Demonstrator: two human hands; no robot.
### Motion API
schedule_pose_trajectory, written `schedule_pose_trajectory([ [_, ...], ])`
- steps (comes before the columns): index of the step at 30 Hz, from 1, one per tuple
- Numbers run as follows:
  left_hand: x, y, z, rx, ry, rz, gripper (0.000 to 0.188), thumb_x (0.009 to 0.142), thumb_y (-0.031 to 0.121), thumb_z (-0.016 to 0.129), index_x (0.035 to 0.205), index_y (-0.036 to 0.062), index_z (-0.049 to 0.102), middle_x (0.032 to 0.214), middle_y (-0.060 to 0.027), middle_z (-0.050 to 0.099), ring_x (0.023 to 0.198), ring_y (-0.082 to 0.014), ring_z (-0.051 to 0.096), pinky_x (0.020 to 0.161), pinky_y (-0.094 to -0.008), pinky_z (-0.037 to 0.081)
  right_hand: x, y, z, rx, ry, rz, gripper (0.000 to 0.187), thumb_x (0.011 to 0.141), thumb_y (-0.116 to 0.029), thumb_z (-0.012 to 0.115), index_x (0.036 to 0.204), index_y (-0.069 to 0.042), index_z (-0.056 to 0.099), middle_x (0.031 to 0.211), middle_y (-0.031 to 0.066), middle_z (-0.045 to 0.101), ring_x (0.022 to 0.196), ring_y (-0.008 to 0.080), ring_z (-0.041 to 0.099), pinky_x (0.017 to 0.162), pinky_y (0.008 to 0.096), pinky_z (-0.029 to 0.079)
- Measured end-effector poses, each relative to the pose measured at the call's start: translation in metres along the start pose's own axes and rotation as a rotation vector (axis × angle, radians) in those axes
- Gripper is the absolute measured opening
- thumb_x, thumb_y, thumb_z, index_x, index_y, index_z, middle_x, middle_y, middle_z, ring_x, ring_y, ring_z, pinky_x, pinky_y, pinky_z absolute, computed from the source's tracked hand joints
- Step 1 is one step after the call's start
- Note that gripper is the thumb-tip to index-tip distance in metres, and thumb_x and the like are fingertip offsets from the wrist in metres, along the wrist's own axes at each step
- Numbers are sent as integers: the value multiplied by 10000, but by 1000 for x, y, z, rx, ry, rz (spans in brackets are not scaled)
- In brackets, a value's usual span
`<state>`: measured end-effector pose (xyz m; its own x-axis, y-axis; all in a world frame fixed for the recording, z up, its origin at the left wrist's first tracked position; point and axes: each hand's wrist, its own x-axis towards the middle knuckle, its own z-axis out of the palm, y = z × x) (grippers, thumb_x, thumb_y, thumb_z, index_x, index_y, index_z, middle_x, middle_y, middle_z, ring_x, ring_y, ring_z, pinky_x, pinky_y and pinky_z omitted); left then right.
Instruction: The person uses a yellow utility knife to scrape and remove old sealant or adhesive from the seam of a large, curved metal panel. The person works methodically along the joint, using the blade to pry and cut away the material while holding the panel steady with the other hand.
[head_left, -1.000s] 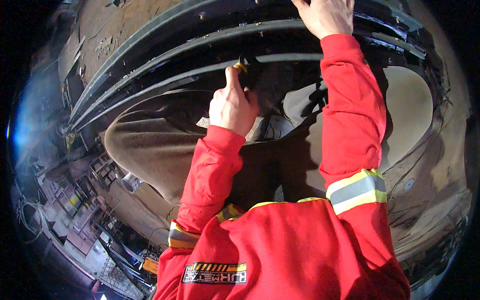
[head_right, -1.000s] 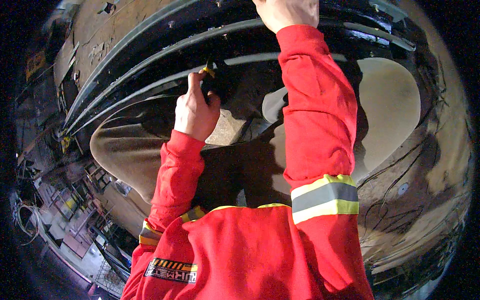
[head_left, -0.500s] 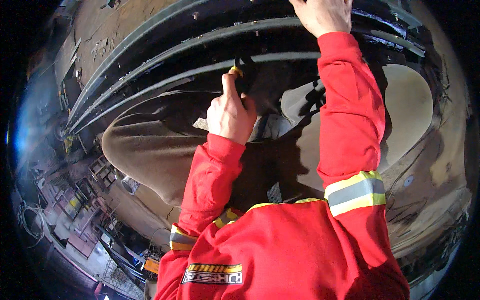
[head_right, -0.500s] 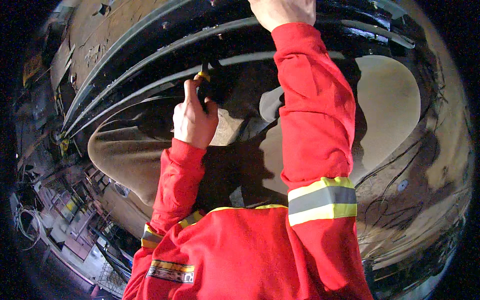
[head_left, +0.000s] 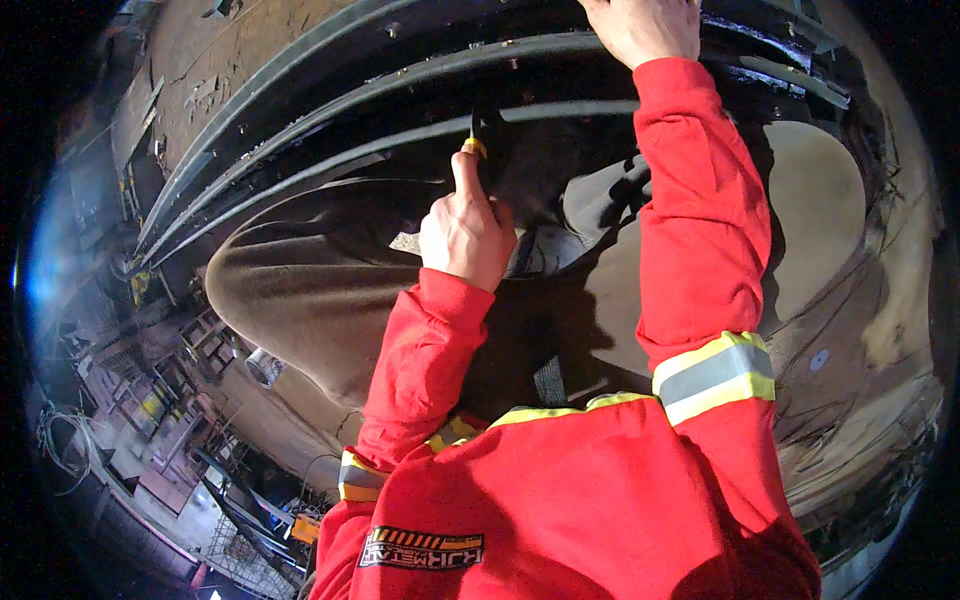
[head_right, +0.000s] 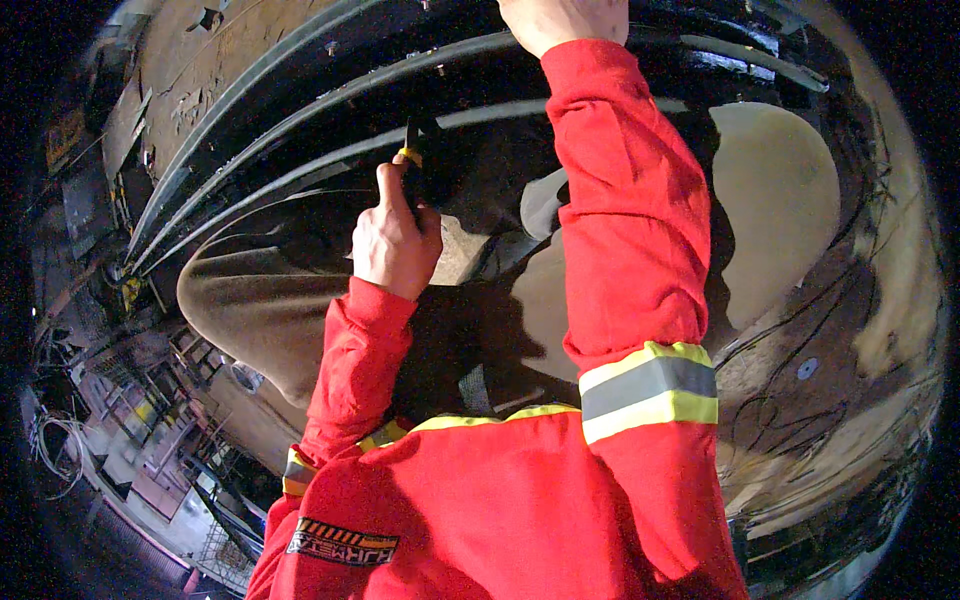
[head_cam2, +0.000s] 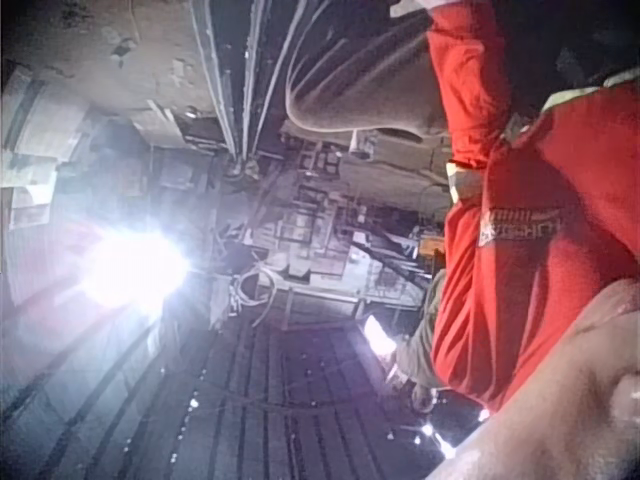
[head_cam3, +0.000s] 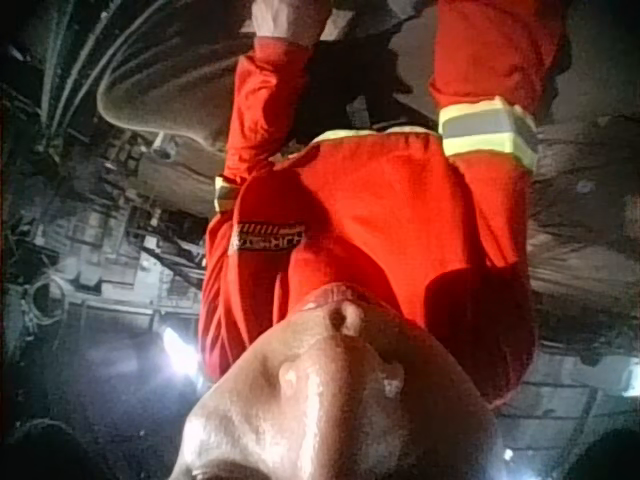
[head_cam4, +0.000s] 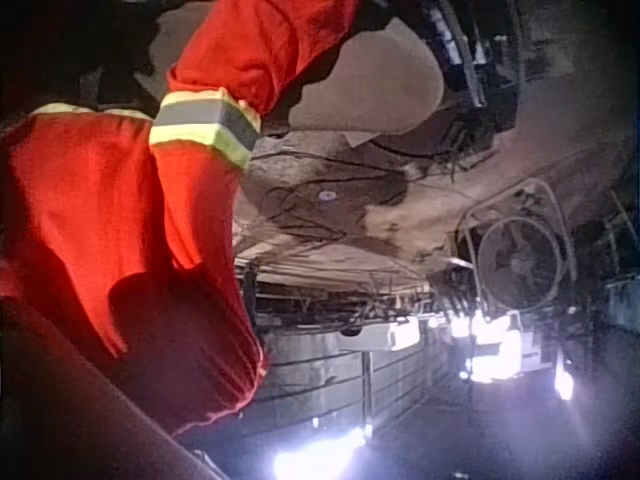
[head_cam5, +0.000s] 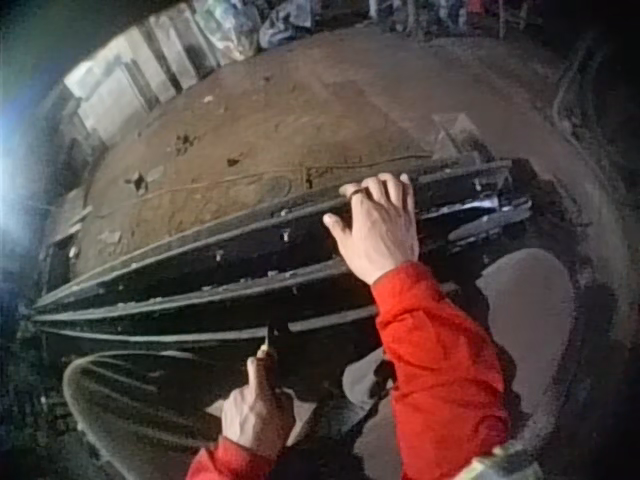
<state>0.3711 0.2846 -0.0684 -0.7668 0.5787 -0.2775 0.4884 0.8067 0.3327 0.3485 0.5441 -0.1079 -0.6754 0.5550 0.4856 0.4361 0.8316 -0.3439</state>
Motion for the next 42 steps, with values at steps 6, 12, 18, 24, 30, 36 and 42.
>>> schedule_pose_trajectory([
  [6, 7, 1, 2, 0, -18, 0, 598, 785, 109, 614, 1309, -11, 351, 657, -220, 622, 598, -399, 630, 530, -494, 516, -2, 6, 4, -17, 81, -48, 361, 783, -295, 740, 1046, -65, 649, 1076, 105, 581, 1168, 302, 470, 1126, 498, 260],
  [12, 0, 1, 1, -6, -24, -31, 602, 783, 111, 623, 1314, 14, 355, 655, -219, 624, 604, -407, 633, 539, -494, 520, -1, 1, 3, -25, 22, -17, 364, 799, -325, 720, 1049, -69, 650, 1085, 102, 579, 1181, 302, 461, 1131, 496, 255],
  [18, 3, -2, 10, -29, 23, 11, 545, 792, 66, 614, 1261, 22, 340, 630, -239, 606, 587, -450, 615, 509, -523, 503, -2, 4, 5, -32, 55, -33, 365, 796, -319, 724, 1060, -81, 644, 1097, 98, 579, 1180, 300, 464, 1135, 495, 253],
  [24, 0, -5, 18, -54, 10, -5, 606, 795, 112, 619, 1319, 29, 325, 675, -243, 623, 619, -428, 635, 551, -518, 522, 0, 6, 4, -52, 33, -24, 373, 803, -338, 719, 1063, -82, 644, 1115, 104, 581, 1190, 298, 461, 1138, 492, 251],
  [30, -11, -4, 17, -126, -23, -39, 605, 800, 98, 604, 1318, 6, 305, 672, -248, 616, 601, -436, 615, 539, -520, 504, -1, 4, 4, -48, -1, -2, 378, 802, -337, 720, 1071, -83, 642, 1107, 102, 580, 1196, 295, 455, 1135, 490, 254],
  [36, -11, -3, 26, -78, 52, -24, 557, 802, 47, 597, 1277, -14, 312, 658, -265, 600, 587, -453, 604, 512, -528, 487, 0, 4, 4, -36, 30, -40, 367, 808, -340, 715, 1066, -87, 649, 1108, 103, 582, 1198, 299, 455, 1137, 491, 248],
  [42, -16, -1, 30, -106, -23, -60, 583, 817, 71, 596, 1303, -10, 284, 703, -273, 612, 614, -452, 612, 523, -530, 484, -2, 12, 6, -67, 15, -30, 365, 815, -353, 707, 1058, -86, 653, 1118, 102, 587, 1196, 301, 458, 1141, 488, 242],
])
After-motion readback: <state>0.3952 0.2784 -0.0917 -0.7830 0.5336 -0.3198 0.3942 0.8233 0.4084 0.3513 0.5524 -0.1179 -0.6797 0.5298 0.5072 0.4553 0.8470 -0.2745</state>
